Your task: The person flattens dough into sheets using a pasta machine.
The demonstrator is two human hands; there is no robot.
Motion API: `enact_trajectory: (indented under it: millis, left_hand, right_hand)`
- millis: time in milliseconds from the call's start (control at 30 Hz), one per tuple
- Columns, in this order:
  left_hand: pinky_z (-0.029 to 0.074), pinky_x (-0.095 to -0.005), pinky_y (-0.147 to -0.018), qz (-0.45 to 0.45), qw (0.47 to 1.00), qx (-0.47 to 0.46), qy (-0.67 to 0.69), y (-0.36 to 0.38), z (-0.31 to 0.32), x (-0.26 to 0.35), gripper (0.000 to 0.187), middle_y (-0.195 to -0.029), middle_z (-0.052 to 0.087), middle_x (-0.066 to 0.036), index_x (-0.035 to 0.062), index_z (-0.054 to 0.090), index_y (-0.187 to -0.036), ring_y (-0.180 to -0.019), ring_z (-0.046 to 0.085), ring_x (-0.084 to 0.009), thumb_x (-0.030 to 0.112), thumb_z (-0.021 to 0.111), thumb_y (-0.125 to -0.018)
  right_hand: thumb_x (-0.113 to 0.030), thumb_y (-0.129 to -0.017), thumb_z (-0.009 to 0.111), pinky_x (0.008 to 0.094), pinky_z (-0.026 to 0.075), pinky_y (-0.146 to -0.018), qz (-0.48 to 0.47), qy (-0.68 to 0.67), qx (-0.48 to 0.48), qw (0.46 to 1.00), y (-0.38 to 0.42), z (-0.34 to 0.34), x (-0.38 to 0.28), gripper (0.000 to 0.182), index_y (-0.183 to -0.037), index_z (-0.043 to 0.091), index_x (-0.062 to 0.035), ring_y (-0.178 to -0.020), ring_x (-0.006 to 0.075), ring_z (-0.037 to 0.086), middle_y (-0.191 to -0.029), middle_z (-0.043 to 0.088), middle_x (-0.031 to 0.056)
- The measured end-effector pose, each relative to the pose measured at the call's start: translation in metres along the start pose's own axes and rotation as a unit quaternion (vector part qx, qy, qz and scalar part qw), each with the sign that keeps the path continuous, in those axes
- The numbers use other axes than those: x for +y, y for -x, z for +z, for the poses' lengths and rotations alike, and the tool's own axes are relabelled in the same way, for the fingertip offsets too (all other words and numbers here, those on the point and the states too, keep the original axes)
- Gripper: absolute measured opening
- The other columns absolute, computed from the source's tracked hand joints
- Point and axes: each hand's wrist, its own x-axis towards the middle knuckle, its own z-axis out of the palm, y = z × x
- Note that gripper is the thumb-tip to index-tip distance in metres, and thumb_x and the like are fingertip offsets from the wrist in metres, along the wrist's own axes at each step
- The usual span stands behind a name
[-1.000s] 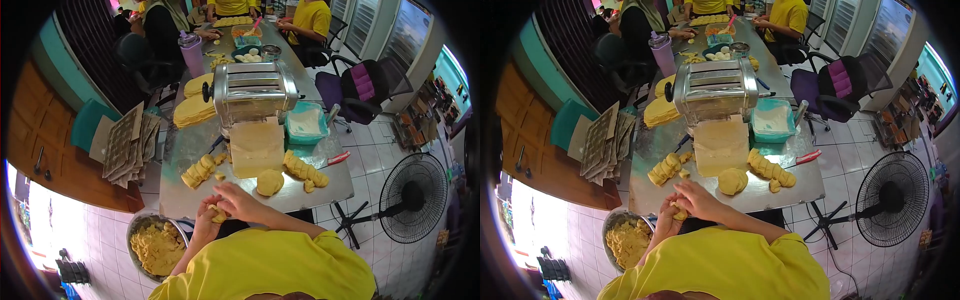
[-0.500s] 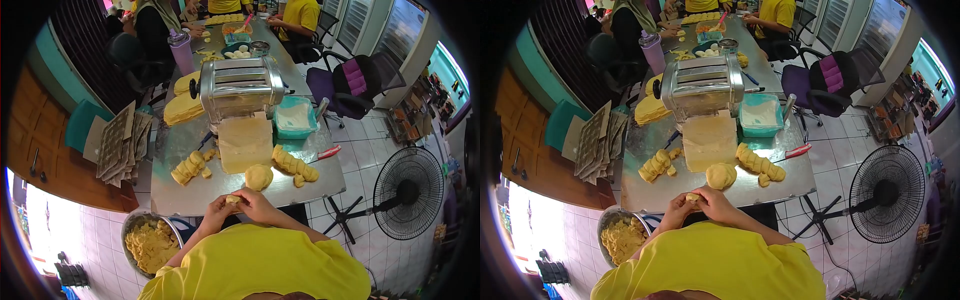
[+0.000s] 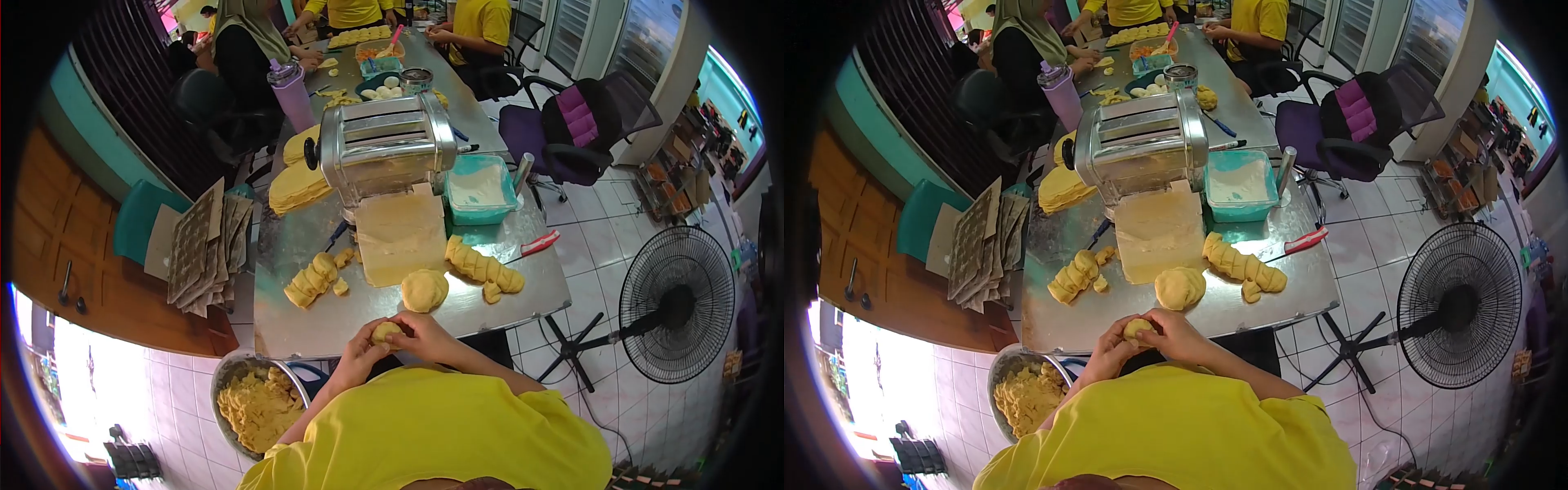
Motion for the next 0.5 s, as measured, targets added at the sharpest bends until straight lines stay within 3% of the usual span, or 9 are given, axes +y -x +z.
enact_trajectory:
  millis: [100, 167, 300, 367, 500]
  left_hand:
    - [0.050, -0.0316, -0.084, -0.071, 0.997, 0.021, 0.030, 0.000, 0.000, 0.005, 0.039, -0.113, 0.052, -0.012, -0.0031, 0.039, -0.127, -0.100, 0.055, -0.0183, -0.002, 0.046, -0.088]
    - [0.049, -0.0287, -0.082, -0.046, 0.996, 0.029, -0.067, -0.004, -0.004, -0.004, 0.037, -0.109, 0.056, -0.012, -0.0024, 0.042, -0.125, -0.097, 0.056, -0.0162, 0.000, 0.047, -0.088]
    - [0.049, -0.0254, -0.077, 0.026, 0.975, 0.064, -0.211, -0.007, -0.016, -0.022, 0.034, -0.097, 0.061, -0.010, -0.0006, 0.047, -0.121, -0.088, 0.058, -0.0133, 0.000, 0.048, -0.088]
    - [0.049, -0.0244, -0.072, 0.041, 0.949, 0.126, -0.286, -0.006, -0.015, -0.013, 0.031, -0.088, 0.063, -0.009, 0.0011, 0.052, -0.117, -0.079, 0.059, -0.0114, -0.002, 0.048, -0.086]
    - [0.049, -0.0247, -0.070, 0.028, 0.963, 0.137, -0.228, -0.004, -0.024, -0.017, 0.031, -0.089, 0.062, -0.009, 0.0019, 0.053, -0.115, -0.075, 0.058, -0.0118, -0.003, 0.048, -0.084]
  right_hand:
    - [-0.015, -0.079, 0.065, 0.0305, 0.044, -0.061, 0.000, 0.003, 0.006, 1.000, 0.002, 0.005, 0.001, 0.027, -0.097, 0.055, 0.0023, -0.071, 0.0200, 0.056, -0.082, 0.057, 0.0119]
    - [-0.009, -0.080, 0.061, 0.0275, 0.043, -0.061, -0.038, 0.073, 0.034, 0.996, 0.001, 0.010, 0.005, 0.024, -0.101, 0.053, 0.0013, -0.068, 0.0156, 0.053, -0.079, 0.056, 0.0086]
    - [-0.008, -0.080, 0.061, 0.0277, 0.045, -0.064, -0.030, 0.116, 0.014, 0.993, -0.001, 0.013, 0.003, 0.024, -0.099, 0.053, 0.0019, -0.071, 0.0167, 0.056, -0.082, 0.058, 0.0116]
    - [-0.009, -0.080, 0.061, 0.0331, 0.046, -0.064, -0.068, 0.067, 0.009, 0.995, -0.001, 0.017, 0.005, 0.022, -0.097, 0.053, 0.0024, -0.070, 0.0267, 0.059, -0.079, 0.059, 0.0163]
    - [-0.010, -0.082, 0.061, 0.0327, 0.046, -0.065, -0.049, 0.053, -0.025, 0.997, -0.007, 0.018, 0.007, 0.025, -0.103, 0.052, 0.0014, -0.073, 0.0263, 0.059, -0.081, 0.059, 0.0160]
